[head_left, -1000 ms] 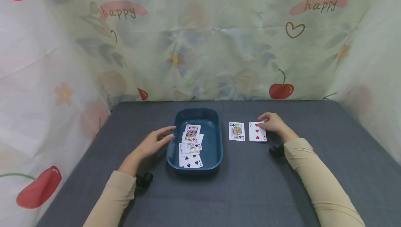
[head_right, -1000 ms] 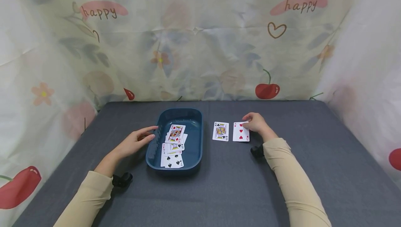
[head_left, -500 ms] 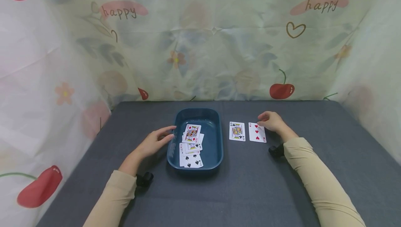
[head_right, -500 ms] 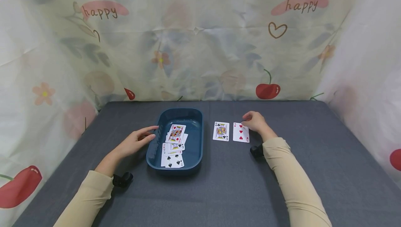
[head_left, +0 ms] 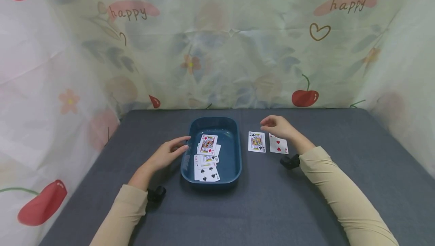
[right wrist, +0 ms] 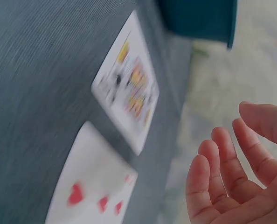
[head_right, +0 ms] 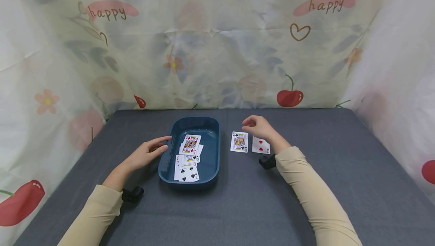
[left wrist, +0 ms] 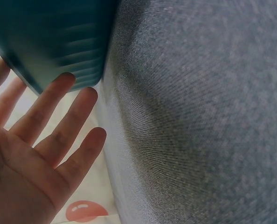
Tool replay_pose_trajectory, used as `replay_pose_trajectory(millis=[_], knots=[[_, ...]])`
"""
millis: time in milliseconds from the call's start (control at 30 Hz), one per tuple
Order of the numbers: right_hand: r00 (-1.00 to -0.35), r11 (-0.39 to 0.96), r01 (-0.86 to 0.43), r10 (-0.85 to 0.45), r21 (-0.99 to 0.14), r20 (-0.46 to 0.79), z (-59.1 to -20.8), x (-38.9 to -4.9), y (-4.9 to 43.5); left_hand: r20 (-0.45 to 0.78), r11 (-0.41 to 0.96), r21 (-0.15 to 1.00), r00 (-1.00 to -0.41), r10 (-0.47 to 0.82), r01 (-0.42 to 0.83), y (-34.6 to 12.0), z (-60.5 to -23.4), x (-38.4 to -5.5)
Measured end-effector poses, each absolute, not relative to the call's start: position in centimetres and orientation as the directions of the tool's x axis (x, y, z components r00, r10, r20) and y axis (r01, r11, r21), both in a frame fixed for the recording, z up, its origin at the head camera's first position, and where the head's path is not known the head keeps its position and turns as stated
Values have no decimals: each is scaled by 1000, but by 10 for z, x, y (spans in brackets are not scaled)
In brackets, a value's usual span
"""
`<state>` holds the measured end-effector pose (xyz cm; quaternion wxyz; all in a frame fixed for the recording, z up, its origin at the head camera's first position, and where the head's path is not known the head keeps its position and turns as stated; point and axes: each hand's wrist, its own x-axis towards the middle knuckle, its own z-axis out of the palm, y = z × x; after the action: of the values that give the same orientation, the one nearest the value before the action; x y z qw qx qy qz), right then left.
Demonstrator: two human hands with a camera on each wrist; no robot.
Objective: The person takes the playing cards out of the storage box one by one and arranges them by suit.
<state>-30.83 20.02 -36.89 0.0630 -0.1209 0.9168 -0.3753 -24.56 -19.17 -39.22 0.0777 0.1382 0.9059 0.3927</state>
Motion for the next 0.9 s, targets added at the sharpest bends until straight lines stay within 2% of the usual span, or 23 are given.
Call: replay_pose_trajectory(millis=[267,900], knots=[[-937,624,-211,-349,-753,-26,-356,-302,171,-35,649,738,-949,312,186,-193,-393,-246],[-857,547,-335,-515,-767,7,-326,-286,106,-43,648,740,-950,310,178,-193,-393,-246]])
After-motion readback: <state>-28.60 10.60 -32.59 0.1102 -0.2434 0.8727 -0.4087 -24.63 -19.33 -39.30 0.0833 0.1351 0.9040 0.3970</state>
